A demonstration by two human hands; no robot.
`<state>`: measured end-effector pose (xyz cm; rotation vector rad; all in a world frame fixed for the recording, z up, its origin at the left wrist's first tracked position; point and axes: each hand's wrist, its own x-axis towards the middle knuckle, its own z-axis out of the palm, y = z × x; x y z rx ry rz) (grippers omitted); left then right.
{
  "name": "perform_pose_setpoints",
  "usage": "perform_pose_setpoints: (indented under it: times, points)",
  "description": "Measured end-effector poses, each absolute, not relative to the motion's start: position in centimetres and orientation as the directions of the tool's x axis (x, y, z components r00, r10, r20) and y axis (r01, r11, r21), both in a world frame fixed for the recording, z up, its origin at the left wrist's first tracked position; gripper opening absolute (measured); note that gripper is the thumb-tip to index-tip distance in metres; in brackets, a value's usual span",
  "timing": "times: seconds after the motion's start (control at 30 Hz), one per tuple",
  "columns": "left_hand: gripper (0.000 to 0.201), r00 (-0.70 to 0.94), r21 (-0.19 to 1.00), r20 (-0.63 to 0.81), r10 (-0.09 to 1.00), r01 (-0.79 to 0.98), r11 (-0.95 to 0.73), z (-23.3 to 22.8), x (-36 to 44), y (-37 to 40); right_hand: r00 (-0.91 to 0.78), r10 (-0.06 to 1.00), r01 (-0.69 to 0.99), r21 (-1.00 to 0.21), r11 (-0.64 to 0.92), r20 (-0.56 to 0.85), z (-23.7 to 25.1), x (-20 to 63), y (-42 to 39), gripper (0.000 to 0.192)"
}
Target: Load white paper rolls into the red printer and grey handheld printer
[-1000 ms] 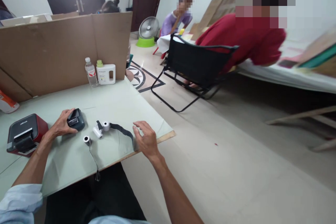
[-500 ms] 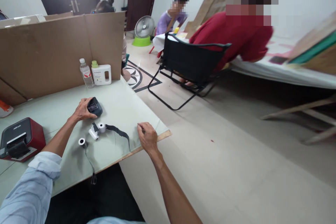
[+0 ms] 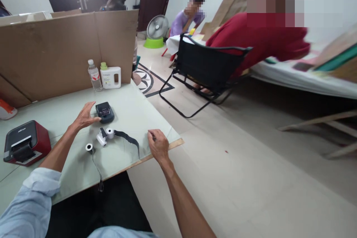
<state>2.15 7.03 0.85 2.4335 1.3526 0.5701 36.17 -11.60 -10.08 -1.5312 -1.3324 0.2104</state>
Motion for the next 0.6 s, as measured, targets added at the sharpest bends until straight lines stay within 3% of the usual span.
perform_pose_setpoints:
  times: [0.17,0.4,0.53,0.6]
  points:
    - [0.063,0.439,0.386,0.329,0.836,0.746,-0.544,1.4,-1.8,1.8,0.369,0.803,0.626,-0.764,0.157,0.468,-9.9,36.1,-11.6,0.028]
    - [0.056,0.385,0.366,0.431,0.816,0.752,-0.548,3.8,-6.0,-10.0,0.312,0.791,0.699,-0.691,0.184,0.526,-11.0,36.7,-12.3,0.030]
    - [0.057,0.147,0.279,0.636,0.757,0.872,-0.403,6.6,-10.2,-14.7,0.319,0.752,0.687,-0.687,0.236,0.577,-7.9,34.0,-12.1,0.031]
    - [0.064,-0.018,0.302,0.695,0.719,0.914,-0.269,7.2,-13.6,-15.9,0.271,0.750,0.654,-0.688,0.316,0.603,-4.6,30.8,-12.0,0.030]
